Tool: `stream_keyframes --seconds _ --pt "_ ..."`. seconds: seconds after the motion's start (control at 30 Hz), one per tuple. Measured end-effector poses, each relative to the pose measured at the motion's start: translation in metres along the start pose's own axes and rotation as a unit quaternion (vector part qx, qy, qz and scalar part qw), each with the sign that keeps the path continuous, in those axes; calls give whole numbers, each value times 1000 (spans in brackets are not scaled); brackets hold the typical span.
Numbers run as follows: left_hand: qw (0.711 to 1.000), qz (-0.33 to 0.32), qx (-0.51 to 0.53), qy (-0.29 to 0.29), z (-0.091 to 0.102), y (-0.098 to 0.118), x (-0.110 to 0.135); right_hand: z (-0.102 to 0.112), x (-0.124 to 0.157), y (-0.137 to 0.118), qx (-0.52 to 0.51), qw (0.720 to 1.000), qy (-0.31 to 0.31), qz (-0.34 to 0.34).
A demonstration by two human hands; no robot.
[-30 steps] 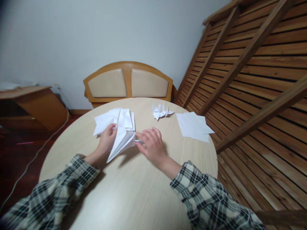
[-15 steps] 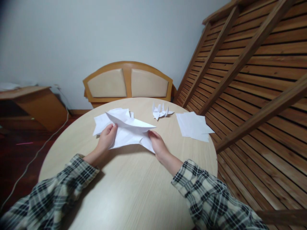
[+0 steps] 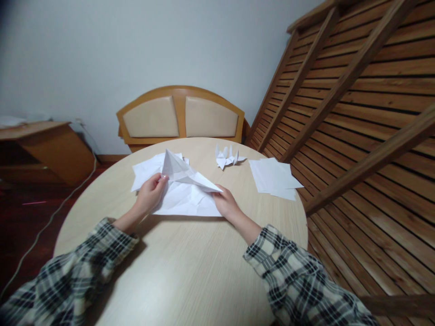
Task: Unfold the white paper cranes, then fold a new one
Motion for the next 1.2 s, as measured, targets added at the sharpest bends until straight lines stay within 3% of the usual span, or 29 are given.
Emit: stream_keyframes --seconds 0.13,0.3,0.57,0.67,0.83,1.0,1.2 --pt "1000 8 -3 16 1 -2 1 1 0 3 90 995 14 37" --pt "999 39 -6 28 0 -9 1 1 3 -5 235 969 58 52" --pt "999 26 -11 19 -5 -13 3 -6 12 -22 469 874 72 104" --pt "999 24 -31 2 -8 -10 5 -6 13 -21 495 859 88 98" --pt "998 28 -55 -14 -7 -4 5 -2 9 -14 460 876 114 91" --pt "998 33 -56 -7 -1 -6 3 10 -1 -4 287 946 98 112" --pt "997 32 -60 -38 3 -9 0 29 -10 6 102 987 109 60"
Point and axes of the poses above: each hand's wrist, its own x-axis away from the middle knuckle, its own z-axis out of the back of the hand, y = z × x, the point moved 2 cm from there along -x, towards the middle knuckle, and after that the axes turned 14 degrees about -y, right-handed, at the moved point
